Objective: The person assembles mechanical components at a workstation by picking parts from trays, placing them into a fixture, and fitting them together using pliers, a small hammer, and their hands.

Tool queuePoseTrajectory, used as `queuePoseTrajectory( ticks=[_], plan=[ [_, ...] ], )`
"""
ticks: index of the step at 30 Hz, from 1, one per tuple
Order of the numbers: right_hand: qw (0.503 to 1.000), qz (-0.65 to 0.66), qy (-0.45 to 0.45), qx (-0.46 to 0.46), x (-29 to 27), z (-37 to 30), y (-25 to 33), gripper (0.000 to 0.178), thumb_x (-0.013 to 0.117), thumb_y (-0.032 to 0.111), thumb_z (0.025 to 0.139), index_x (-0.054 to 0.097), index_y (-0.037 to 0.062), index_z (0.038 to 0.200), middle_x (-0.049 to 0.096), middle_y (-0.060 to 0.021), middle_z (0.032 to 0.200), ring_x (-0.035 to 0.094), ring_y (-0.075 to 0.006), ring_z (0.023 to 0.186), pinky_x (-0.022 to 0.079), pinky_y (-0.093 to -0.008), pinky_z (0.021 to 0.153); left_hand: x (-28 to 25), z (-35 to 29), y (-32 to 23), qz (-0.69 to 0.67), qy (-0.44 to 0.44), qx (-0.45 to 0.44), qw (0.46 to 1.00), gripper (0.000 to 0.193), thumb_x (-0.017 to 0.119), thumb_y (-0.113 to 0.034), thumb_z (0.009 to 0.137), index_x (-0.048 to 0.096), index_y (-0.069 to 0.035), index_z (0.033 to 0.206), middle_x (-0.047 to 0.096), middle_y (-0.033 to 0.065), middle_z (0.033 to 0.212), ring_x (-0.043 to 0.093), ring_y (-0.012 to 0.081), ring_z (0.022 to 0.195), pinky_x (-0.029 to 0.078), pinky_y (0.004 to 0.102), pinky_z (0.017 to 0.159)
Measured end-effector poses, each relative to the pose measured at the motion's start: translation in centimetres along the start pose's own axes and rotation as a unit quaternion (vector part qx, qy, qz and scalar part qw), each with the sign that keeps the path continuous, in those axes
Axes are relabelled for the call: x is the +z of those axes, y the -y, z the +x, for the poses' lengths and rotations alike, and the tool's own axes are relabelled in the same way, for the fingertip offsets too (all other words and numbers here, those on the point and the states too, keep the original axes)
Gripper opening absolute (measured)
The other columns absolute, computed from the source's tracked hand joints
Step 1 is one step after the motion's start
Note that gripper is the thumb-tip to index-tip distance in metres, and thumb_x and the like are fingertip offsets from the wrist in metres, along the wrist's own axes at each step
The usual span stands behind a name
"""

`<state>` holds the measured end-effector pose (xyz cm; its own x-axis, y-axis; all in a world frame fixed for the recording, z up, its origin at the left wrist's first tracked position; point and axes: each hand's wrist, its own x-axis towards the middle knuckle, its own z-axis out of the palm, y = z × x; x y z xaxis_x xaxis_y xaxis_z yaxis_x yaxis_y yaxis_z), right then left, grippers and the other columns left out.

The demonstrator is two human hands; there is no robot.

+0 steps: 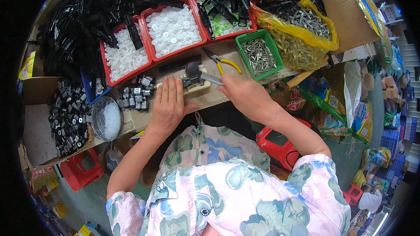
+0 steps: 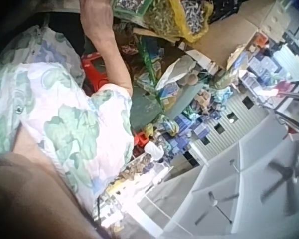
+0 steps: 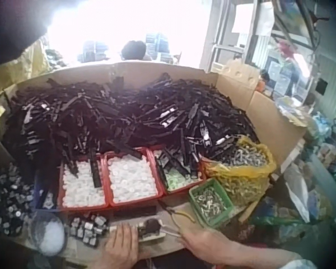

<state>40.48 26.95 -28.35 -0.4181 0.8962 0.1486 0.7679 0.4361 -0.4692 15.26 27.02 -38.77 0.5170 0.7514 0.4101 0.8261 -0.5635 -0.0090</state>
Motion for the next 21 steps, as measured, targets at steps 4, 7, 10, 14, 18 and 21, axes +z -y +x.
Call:
queuePoseTrajectory(
  ticks=[4, 7, 10, 14, 18, 21],
  plan=[
    [0.996, -0.047, -0.002, -0.081, -0.3, 0.1, -0.1, 0.021, 0.058, 0.021, 0.099, 0.049, 0.0026, 0.098, 0.062, -0.0190, 0.076, 0.062, -0.0412, 0.069, 0.048, -0.0499, 0.059, 0.2, -0.2, 0.0, 0.001, -0.009, -0.004, 1.000, 0.088, 0.061, -0.060, 0.085, 0.052, 0.013, 0.132, 0.056, 0.0296, 0.131, 0.056, 0.0430, 0.123, 0.046, 0.0473, 0.102],
    [0.994, -0.008, -0.093, -0.049, 0.0, 0.0, 0.5, 0.023, 0.058, 0.023, 0.099, 0.048, 0.0026, 0.097, 0.062, -0.0188, 0.077, 0.062, -0.0416, 0.071, 0.048, -0.0506, 0.060, 0.0, -0.2, -0.2, 0.009, -0.009, -0.005, 1.000, 0.088, 0.061, -0.061, 0.085, 0.053, 0.013, 0.132, 0.056, 0.0290, 0.131, 0.056, 0.0423, 0.122, 0.046, 0.0471, 0.102],
    [0.997, -0.065, 0.049, -0.015, 1.3, -0.1, -1.3, 0.022, 0.058, 0.022, 0.099, 0.048, 0.0025, 0.098, 0.062, -0.0186, 0.077, 0.062, -0.0409, 0.072, 0.048, -0.0492, 0.060, -0.3, 0.3, -0.3, 0.010, 0.003, -0.008, 1.000, 0.087, 0.061, -0.061, 0.085, 0.053, 0.012, 0.131, 0.057, 0.0285, 0.130, 0.057, 0.0425, 0.121, 0.046, 0.0471, 0.102],
    [0.997, -0.051, 0.024, -0.053, 0.3, 1.0, -1.0, 0.021, 0.060, 0.020, 0.098, 0.050, 0.0025, 0.099, 0.062, -0.0188, 0.078, 0.063, -0.0403, 0.073, 0.049, -0.0478, 0.059, -1.6, 0.7, -0.7, -0.033, 0.028, -0.034, 0.999, 0.085, 0.064, -0.057, 0.085, 0.052, 0.011, 0.134, 0.053, 0.0272, 0.136, 0.052, 0.0421, 0.127, 0.044, 0.0476, 0.104],
    [0.994, 0.033, -0.072, -0.078, -1.8, 2.7, 2.0, 0.018, 0.060, 0.019, 0.098, 0.051, 0.0030, 0.098, 0.065, -0.0196, 0.083, 0.065, -0.0403, 0.075, 0.050, -0.0477, 0.060, -3.8, 0.2, -2.1, -0.129, 0.016, -0.100, 0.986, 0.081, 0.075, -0.044, 0.082, 0.049, 0.007, 0.138, 0.046, 0.0251, 0.144, 0.043, 0.0419, 0.135, 0.039, 0.0481, 0.108],
    [0.980, 0.069, -0.135, -0.131, -0.5, 3.3, 2.5, 0.017, 0.061, 0.017, 0.097, 0.051, 0.0033, 0.097, 0.066, -0.0190, 0.084, 0.066, -0.0398, 0.072, 0.050, -0.0473, 0.060, -3.6, -0.1, -3.5, -0.156, -0.005, -0.091, 0.984, 0.075, 0.078, -0.032, 0.081, 0.049, 0.009, 0.137, 0.048, 0.0260, 0.141, 0.045, 0.0430, 0.133, 0.040, 0.0481, 0.108]
  ],
)
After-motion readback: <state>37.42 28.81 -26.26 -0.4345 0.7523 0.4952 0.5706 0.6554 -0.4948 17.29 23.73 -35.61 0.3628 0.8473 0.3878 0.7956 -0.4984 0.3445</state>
